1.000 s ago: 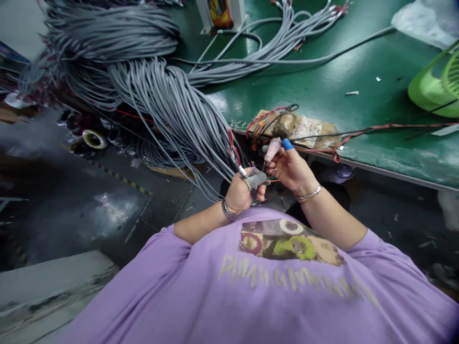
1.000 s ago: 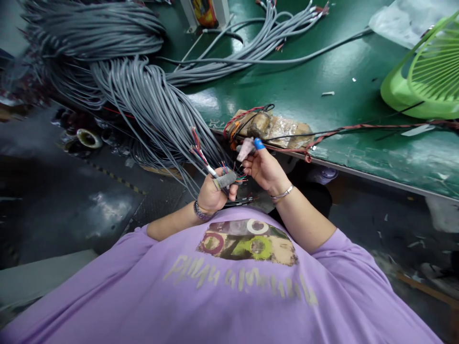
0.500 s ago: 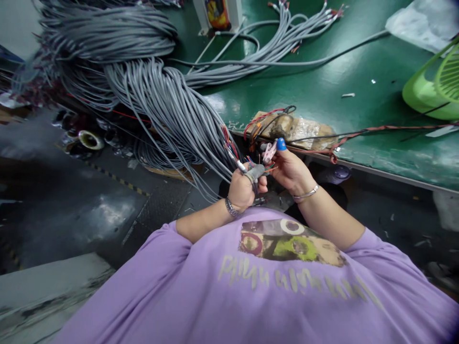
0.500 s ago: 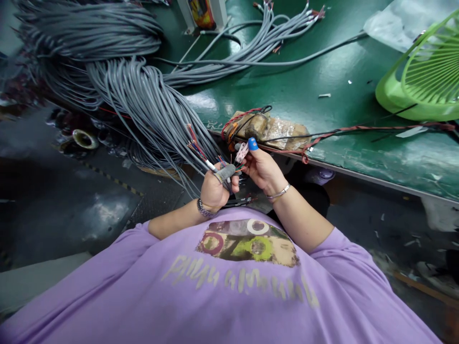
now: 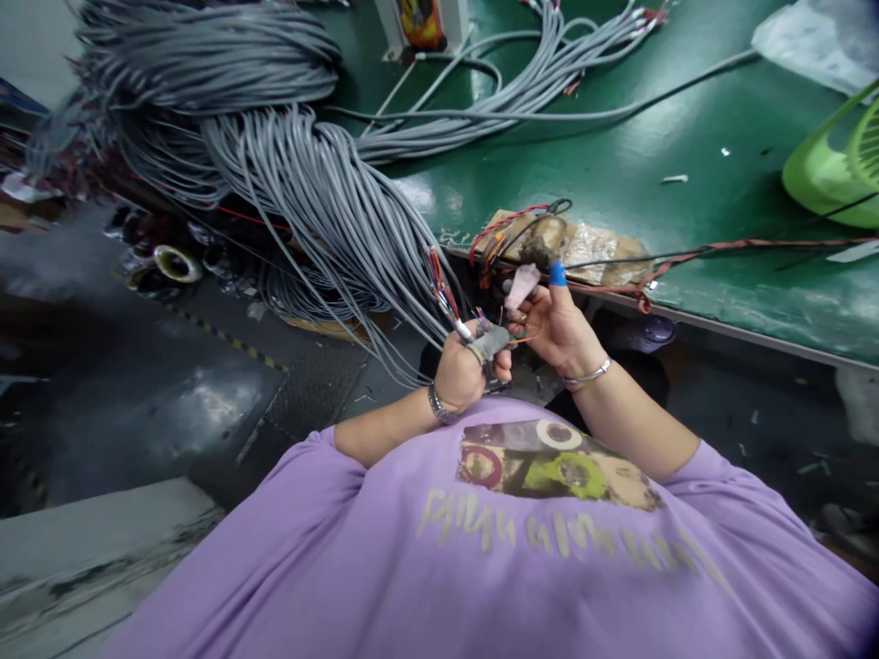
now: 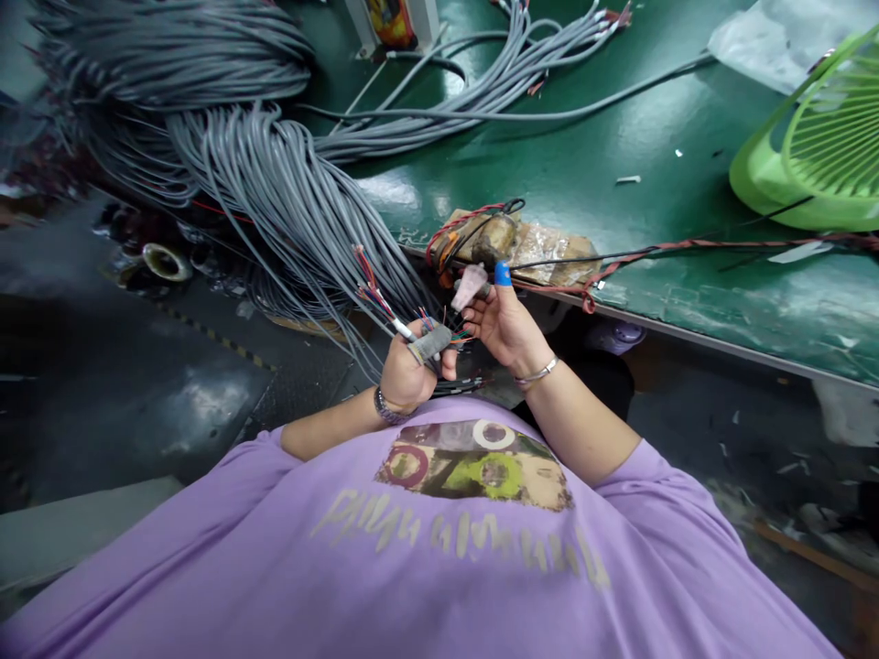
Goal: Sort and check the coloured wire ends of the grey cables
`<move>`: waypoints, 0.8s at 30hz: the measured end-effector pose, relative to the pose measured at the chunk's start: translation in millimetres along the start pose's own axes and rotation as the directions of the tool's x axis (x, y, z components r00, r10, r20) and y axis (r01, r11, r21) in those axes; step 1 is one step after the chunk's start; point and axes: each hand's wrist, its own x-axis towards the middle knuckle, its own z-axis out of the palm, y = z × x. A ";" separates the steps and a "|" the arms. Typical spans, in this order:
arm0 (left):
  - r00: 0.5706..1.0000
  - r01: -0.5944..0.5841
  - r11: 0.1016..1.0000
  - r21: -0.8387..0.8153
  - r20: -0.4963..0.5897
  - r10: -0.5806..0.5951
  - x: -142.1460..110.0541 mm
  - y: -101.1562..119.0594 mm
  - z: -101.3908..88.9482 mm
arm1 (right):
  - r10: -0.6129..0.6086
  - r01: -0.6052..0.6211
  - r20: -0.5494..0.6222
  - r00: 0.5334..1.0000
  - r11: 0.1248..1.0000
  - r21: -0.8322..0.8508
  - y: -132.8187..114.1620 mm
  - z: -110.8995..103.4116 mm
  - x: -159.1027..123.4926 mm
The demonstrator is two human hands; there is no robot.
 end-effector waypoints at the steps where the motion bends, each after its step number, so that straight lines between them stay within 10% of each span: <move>1: 1.000 -0.009 1.000 -0.001 -0.010 0.009 -1.3 0.5 -0.3 | 0.015 -0.015 0.008 1.000 1.000 0.001 -1.3 -1.4 -0.6; 24: 0.998 -0.019 1.000 -0.012 -0.052 0.019 7.2 2.4 8.3 | -0.060 0.060 -0.019 0.998 0.998 0.020 4.7 14.3 10.2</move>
